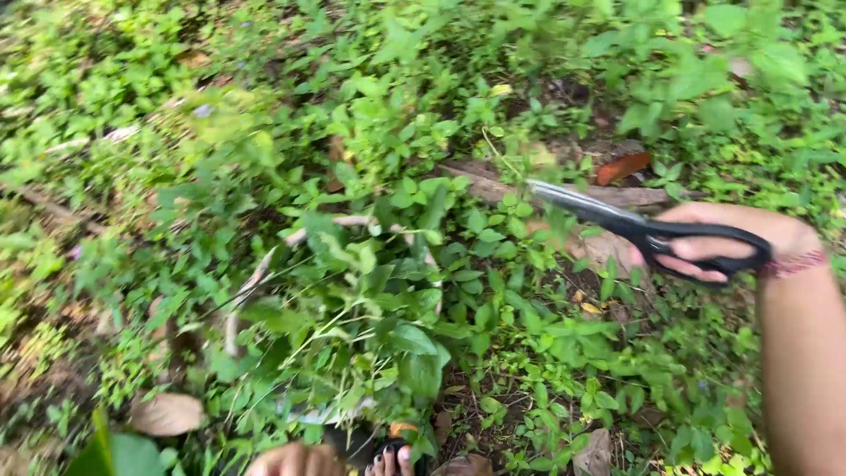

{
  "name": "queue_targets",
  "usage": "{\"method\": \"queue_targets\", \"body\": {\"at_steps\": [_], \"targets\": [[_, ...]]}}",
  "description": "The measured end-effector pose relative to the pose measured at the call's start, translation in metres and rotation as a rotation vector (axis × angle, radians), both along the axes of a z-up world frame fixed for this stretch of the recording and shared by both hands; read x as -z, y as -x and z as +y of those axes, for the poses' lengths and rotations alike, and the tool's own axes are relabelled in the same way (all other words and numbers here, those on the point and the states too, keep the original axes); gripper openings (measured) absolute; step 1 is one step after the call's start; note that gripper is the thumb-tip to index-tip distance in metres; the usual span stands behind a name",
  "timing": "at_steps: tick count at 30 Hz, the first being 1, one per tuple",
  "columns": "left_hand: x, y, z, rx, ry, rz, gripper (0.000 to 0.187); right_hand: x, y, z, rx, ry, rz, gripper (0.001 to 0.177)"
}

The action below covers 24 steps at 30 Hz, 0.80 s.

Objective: Harvesting small green plants from the ground using scissors and placing them in a basket

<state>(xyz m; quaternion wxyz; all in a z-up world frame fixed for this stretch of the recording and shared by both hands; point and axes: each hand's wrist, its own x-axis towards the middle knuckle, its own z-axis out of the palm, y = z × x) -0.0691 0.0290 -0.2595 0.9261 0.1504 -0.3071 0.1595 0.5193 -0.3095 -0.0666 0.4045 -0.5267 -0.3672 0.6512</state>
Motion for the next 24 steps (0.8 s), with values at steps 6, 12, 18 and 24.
{"method": "queue_targets", "body": {"at_steps": [6, 12, 18, 24], "targets": [[-0.24, -0.089, -0.028, -0.215, -0.226, 0.807, 0.042, -0.052, 0.072, 0.084, -0.47, -0.25, -0.12, 0.076], [-0.258, -0.088, -0.041, -0.183, -0.102, 0.969, 0.043, -0.018, 0.145, 0.174, -0.665, 0.02, -0.375, 0.052], [-0.256, -0.084, -0.04, -0.202, -0.092, 0.938, 0.042, -0.003, 0.169, 0.2, -0.62, 0.375, -0.465, 0.058], [-0.257, -0.084, -0.037, -0.228, -0.111, 0.95, 0.043, -0.017, 0.149, 0.158, -0.775, 0.219, -0.514, 0.056]]}}
